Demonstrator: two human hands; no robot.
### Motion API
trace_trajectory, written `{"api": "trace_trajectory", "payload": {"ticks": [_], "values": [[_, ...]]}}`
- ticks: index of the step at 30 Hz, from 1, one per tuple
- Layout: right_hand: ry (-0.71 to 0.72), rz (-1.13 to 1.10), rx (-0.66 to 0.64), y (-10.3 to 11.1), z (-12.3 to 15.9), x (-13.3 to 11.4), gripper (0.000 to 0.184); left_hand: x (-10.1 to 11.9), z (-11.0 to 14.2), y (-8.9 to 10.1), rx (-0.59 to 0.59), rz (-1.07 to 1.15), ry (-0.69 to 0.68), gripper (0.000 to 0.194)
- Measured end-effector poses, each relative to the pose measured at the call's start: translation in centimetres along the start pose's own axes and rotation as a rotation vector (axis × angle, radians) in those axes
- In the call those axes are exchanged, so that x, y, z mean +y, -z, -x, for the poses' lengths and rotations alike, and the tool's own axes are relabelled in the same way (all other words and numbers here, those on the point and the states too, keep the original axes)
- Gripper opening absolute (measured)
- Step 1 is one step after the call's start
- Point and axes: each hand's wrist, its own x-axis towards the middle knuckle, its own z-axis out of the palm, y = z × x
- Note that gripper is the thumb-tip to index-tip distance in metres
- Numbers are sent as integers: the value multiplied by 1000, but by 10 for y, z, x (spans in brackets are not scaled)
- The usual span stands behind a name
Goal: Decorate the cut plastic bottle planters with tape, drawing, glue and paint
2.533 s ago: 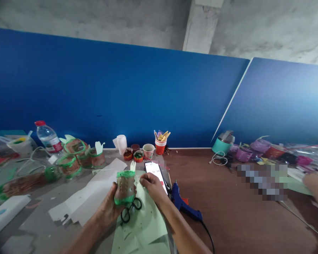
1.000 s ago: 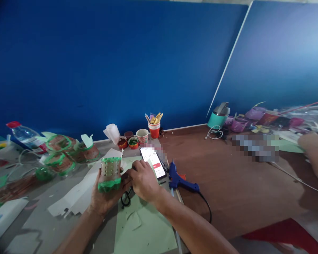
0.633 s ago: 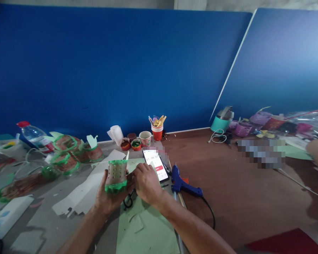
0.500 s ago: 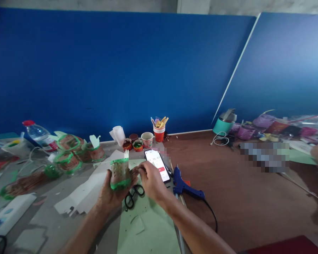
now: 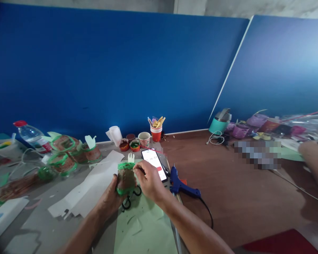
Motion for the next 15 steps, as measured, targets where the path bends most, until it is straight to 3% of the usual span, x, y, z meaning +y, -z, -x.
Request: {"api": "trace_trajectory", "payload": {"ticks": [15], "values": [[127, 162, -17, 1, 1, 4, 13, 1, 2, -2, -47, -20, 20, 42]]}}
